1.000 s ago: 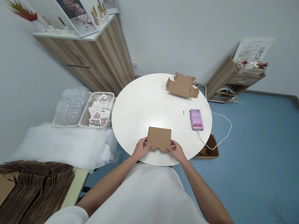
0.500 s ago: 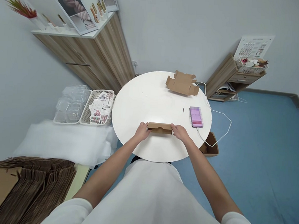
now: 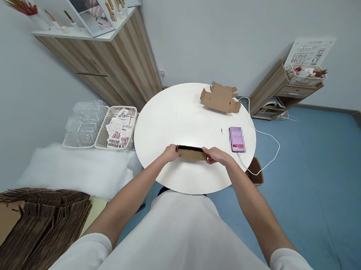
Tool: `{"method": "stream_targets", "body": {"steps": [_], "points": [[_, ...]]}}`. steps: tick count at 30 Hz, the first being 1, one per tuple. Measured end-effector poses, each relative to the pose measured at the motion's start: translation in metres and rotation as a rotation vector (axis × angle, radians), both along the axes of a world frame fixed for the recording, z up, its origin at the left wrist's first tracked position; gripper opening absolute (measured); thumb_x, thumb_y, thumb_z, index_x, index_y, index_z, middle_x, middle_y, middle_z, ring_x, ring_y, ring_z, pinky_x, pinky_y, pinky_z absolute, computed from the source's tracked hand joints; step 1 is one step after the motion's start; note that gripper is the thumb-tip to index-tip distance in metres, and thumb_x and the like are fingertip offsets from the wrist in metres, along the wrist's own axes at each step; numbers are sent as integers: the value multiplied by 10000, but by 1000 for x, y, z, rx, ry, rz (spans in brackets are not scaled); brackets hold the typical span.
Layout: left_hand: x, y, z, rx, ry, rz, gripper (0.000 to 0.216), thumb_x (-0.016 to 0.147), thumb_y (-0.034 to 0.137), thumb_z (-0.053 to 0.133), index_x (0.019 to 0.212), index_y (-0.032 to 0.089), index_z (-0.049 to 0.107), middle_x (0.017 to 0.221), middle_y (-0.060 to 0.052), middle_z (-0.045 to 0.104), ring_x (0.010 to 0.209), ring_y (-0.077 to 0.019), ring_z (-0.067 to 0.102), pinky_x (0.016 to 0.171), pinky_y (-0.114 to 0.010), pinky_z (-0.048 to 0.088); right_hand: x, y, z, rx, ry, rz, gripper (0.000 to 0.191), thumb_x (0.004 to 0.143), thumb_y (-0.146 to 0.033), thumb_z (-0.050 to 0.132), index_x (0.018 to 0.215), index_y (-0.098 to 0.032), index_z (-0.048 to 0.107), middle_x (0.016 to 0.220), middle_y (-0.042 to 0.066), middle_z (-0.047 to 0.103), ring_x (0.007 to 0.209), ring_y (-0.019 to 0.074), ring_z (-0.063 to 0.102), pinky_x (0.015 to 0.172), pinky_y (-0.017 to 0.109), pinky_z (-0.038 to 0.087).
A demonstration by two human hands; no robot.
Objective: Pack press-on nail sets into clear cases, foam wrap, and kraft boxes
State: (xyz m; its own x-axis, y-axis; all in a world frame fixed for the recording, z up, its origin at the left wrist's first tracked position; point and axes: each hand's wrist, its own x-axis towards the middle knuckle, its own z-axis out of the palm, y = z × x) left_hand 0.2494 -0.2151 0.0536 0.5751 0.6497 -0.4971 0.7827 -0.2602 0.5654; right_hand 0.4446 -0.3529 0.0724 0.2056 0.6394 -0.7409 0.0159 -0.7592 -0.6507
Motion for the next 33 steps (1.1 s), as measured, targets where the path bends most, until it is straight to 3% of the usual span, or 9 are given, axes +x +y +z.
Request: {"method": "stream_targets", "body": {"steps": [3, 6, 8, 15, 28, 33], "points": [[3, 4, -2, 6, -41, 12, 205, 705, 273, 527, 876, 169, 573, 651, -9, 490, 571, -125, 459, 486, -233, 337, 2, 4, -1, -19, 9, -33, 450, 723, -573, 461, 739, -127, 528, 719, 77, 557, 551, 128, 562, 548, 261, 501], [6, 10, -6, 25, -132, -1, 460, 698, 269, 543, 1145, 207, 457, 721, -4, 507, 642, -127, 483, 539, -225, 379, 5, 9, -2, -25, 41, -60, 409, 727, -542, 480, 756, -136, 523, 684, 48, 535, 517, 115, 543, 534, 263, 500], [5, 14, -8, 21, -173, -36, 518, 699, 274, 539, 1198, 230, 408, 739, 3, 505, 663, -122, 484, 571, -222, 394, 8, 12, -2, -38, 70, -67, 388, 724, -523, 497, 757, -137, 524, 652, 38, 528, 506, 114, 538, 530, 263, 496], [-1, 20, -13, 13, -235, -93, 404, 698, 330, 538, 1089, 234, 507, 681, 25, 473, 630, -112, 458, 570, -224, 391, 15, 12, 0, -26, 9, 27, 392, 713, -548, 498, 880, -199, 559, 686, 27, 586, 570, 120, 587, 507, 213, 439], [-7, 17, -12, -27, -295, -159, 409, 694, 336, 536, 1085, 218, 528, 656, 26, 444, 627, -120, 440, 616, -239, 390, 12, 3, 10, 49, -29, 105, 324, 720, -472, 524, 812, -170, 596, 749, 55, 620, 572, 112, 570, 521, 215, 408], [-5, 17, -7, -64, -278, -139, 426, 675, 333, 566, 1085, 222, 539, 653, 25, 451, 632, -123, 449, 615, -237, 395, 24, 6, 15, 182, -140, 287, 235, 713, -395, 535, 681, -172, 601, 642, 13, 595, 586, 117, 548, 545, 219, 393]]}}
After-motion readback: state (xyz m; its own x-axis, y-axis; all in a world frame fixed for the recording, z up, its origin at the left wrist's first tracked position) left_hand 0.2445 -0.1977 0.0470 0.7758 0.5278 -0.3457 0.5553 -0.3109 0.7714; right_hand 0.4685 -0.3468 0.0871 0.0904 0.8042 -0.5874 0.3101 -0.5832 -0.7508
